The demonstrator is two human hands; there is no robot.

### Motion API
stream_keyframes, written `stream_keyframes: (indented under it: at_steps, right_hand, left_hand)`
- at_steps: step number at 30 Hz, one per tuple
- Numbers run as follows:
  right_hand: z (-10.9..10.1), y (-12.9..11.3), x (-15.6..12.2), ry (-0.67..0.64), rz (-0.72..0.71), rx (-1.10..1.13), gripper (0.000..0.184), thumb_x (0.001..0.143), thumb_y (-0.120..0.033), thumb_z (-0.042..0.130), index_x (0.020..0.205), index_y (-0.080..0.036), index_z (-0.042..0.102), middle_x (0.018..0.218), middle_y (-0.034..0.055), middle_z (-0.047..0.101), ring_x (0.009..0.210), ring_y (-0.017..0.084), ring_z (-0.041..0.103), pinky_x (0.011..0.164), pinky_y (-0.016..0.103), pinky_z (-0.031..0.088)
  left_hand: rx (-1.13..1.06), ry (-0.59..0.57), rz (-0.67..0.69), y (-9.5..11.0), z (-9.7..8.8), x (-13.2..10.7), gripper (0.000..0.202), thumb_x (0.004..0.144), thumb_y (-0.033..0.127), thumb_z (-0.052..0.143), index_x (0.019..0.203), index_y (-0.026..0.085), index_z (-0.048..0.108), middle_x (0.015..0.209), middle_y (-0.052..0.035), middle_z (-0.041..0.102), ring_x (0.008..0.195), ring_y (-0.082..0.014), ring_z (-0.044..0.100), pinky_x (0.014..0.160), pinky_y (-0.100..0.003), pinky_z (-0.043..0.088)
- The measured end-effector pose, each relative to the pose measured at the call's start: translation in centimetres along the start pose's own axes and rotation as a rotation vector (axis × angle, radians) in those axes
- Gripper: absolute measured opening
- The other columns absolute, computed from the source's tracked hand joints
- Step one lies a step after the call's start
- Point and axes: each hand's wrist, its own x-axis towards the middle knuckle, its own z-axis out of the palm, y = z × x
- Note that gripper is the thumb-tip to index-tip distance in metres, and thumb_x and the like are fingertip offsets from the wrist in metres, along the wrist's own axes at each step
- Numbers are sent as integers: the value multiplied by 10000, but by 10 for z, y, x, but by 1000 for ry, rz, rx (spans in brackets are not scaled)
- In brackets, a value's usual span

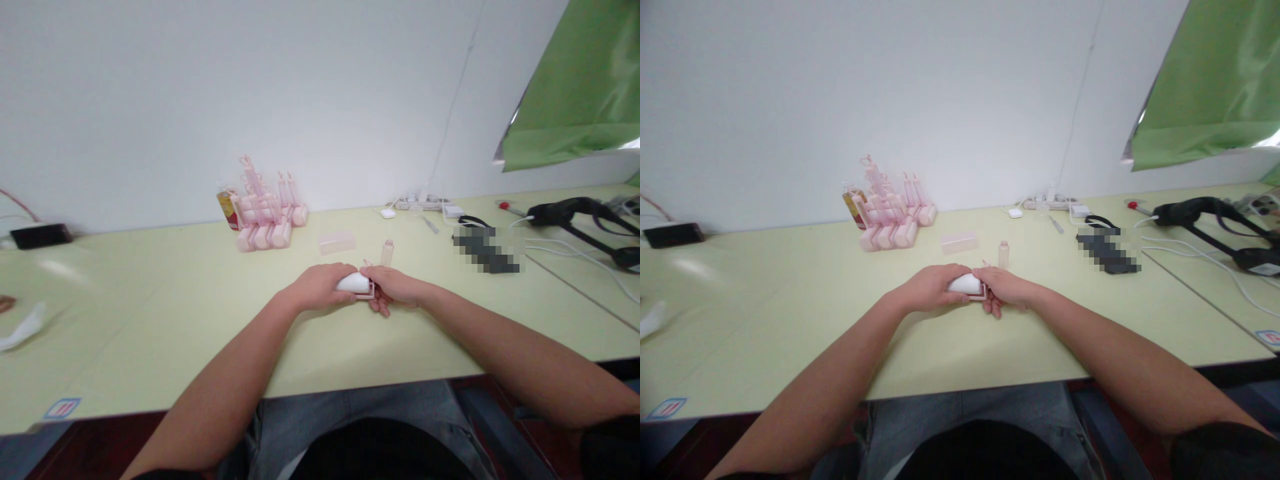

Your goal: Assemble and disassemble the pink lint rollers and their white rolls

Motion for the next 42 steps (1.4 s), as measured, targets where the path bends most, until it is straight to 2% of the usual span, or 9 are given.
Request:
stream_keyframes:
  at_steps: [13, 24, 27, 31, 34, 36, 38, 40, 42]
  right_hand:
    - [1, -3, -2, -2, 1, -6, 419, 981, -459, 285, 846, -142, 524, 462, 19, 589, 333, 124, 510, 329, 211, 442]
    - [1, 1, 0, 0, -7, 30, 454, 952, -552, 330, 879, -149, 524, 468, 20, 587, 356, 134, 524, 347, 226, 463]
    - [2, -1, 0, 17, -47, 66, 474, 949, -585, 318, 920, -156, 516, 512, 15, 596, 367, 128, 528, 336, 224, 459]
    - [1, -5, 0, 75, -144, 126, 427, 938, -577, 372, 1024, -182, 509, 813, 57, 683, 413, 98, 542, 317, 216, 442]
    - [2, -6, 0, 110, -188, 96, 417, 924, -572, 407, 1057, -191, 516, 873, 57, 670, 427, 87, 530, 322, 212, 426]
    - [4, -7, -2, 156, -268, 35, 386, 911, -544, 449, 1036, -190, 537, 839, 40, 653, 423, 78, 491, 328, 204, 389]
    - [6, -9, -6, 274, -414, -46, 324, 891, -493, 503, 958, -183, 570, 775, 24, 628, 431, 71, 440, 360, 200, 352]
    - [5, -11, -12, 472, -573, -111, 266, 882, -441, 519, 885, -183, 582, 730, 21, 599, 486, 87, 443, 425, 214, 360]
    - [-2, -16, -18, 710, -693, -148, 219, 883, -398, 497, 889, -192, 573, 753, 35, 585, 599, 129, 502, 516, 244, 405]
  left_hand:
    - [30, -25, -14, 1, -1, 0, 478, 809, 460, 606, 1240, 260, 554, 1163, -43, 649, 1005, -231, 602, 835, -301, 428]
    - [-10, 1, -26, 0, 0, 0, 501, 774, 454, 636, 1234, 267, 571, 1158, -54, 656, 996, -256, 608, 825, -318, 422]
    - [-27, 52, -73, 1, -3, 0, 473, 772, 473, 632, 1186, 247, 598, 1114, -60, 664, 955, -252, 609, 798, -315, 424]
    - [-102, 194, -163, 1, -8, 0, 471, 802, 523, 583, 1155, 212, 591, 1055, -75, 659, 903, -241, 601, 760, -311, 426]
    - [-176, 291, -249, -3, -8, 2, 505, 811, 551, 556, 1169, 194, 562, 1021, -74, 652, 855, -230, 591, 735, -312, 426]
    - [-225, 353, -313, -8, -5, 4, 495, 803, 556, 557, 1123, 177, 570, 971, -63, 649, 813, -219, 578, 718, -312, 425]
    - [-310, 428, -384, -14, -1, 7, 460, 786, 547, 573, 1037, 162, 586, 911, -49, 641, 783, -208, 562, 699, -305, 424]
    - [-483, 495, -448, -19, 3, 11, 429, 768, 518, 595, 997, 155, 583, 878, -39, 632, 759, -193, 555, 665, -289, 426]
    - [-736, 514, -478, -23, 6, 13, 421, 761, 489, 607, 1014, 155, 563, 867, -33, 626, 724, -173, 556, 622, -270, 432]
